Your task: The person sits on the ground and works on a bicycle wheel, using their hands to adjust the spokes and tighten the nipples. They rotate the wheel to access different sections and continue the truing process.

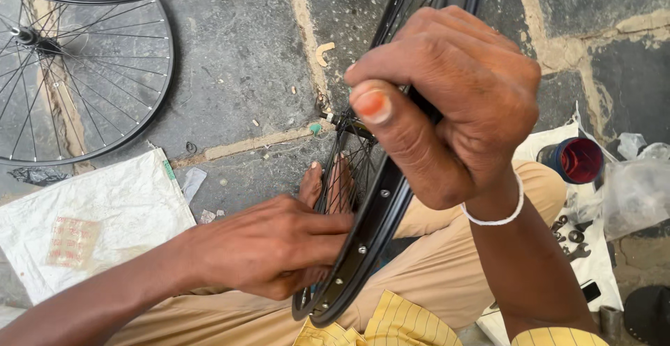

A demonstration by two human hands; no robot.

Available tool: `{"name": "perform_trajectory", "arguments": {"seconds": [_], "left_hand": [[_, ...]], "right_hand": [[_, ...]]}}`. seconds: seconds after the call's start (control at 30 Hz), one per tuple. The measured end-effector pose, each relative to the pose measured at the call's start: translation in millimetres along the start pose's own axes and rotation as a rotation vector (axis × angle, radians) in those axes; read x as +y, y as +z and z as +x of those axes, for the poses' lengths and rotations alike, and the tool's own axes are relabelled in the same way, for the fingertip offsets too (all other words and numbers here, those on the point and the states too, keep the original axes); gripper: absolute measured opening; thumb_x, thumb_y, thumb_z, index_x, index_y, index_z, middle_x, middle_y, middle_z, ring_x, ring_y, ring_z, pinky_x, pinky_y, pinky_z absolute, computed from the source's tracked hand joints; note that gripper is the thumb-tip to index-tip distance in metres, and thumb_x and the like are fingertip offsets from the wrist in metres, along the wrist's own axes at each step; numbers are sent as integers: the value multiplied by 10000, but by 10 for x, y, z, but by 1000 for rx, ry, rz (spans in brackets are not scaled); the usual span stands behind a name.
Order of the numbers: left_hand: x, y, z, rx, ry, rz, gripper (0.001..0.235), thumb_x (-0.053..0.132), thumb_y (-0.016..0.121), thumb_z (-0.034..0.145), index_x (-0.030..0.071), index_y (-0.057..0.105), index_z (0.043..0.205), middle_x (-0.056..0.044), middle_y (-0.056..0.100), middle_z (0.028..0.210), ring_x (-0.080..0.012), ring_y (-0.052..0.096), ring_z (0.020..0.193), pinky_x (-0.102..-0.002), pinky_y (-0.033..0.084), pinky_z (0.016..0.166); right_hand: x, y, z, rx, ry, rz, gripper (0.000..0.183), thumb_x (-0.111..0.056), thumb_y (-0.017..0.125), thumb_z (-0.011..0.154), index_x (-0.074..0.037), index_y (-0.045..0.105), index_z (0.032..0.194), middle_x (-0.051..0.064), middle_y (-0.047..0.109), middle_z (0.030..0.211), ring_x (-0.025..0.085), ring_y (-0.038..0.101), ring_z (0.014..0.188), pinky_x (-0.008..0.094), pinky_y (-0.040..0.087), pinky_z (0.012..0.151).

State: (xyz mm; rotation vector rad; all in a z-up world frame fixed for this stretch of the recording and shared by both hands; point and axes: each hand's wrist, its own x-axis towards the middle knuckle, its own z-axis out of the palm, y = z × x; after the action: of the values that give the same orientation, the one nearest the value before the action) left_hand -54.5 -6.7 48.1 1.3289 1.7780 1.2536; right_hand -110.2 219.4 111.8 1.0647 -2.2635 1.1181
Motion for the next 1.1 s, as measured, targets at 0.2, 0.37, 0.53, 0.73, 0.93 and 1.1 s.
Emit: {"name": "perform_trajectory", "arguments": {"seconds": [0.2, 0.37, 0.53, 0.73, 0.93, 1.1], "left_hand": [[1, -135, -128, 80, 159, 219, 280, 158, 782, 803, 28, 635, 1003, -98, 657, 965, -294, 684, 820, -449, 543, 733], [-173, -12, -49, 212, 253, 327, 280, 160, 792, 807, 36, 654, 1017, -77, 681, 1012, -254, 669, 751, -415, 532, 626], [-311, 474, 116, 858, 375, 457, 324, 206, 852, 896, 5, 598, 901, -207, 715, 1046, -183, 683, 658, -324, 556, 548], [-329, 853, 150, 1300, 111, 664, 147, 28, 759, 917, -32, 637, 973, -228, 718, 1063, -275, 763, 778, -342, 608, 654], [97, 610, -355, 741, -44, 169, 377, 48, 704, 883, -96, 668, 1229, -175, 729, 1105, -299, 742, 968, -394, 598, 817], [-70, 184, -283, 375, 0, -204, 233, 53, 731, 945, 52, 743, 1177, -133, 752, 1246, -260, 740, 1154, -403, 547, 977]], "right_hand": [[105, 42, -5, -8, -84, 0, 252, -229, 601, 1163, -35, 707, 1043, 42, 648, 809, 171, 593, 717, 309, 415, 681], [18, 65, 129, -2, -81, -6, 256, -235, 581, 1173, -46, 699, 1046, 40, 641, 822, 154, 579, 715, 299, 385, 653], [154, 138, 150, 74, -37, 56, 253, -201, 583, 1134, -29, 686, 979, 38, 602, 759, 125, 527, 639, 282, 384, 614], [255, 270, 138, 78, -6, 118, 274, -205, 636, 1186, -30, 690, 982, 28, 600, 765, 107, 527, 636, 262, 376, 615], [228, 187, 168, 78, -44, 123, 247, -217, 631, 1145, -29, 705, 1003, 34, 609, 787, 115, 510, 615, 271, 356, 581], [268, 88, 4, 53, -97, 79, 257, -236, 608, 1161, -42, 708, 1025, 45, 640, 835, 130, 537, 663, 280, 392, 632]]}}
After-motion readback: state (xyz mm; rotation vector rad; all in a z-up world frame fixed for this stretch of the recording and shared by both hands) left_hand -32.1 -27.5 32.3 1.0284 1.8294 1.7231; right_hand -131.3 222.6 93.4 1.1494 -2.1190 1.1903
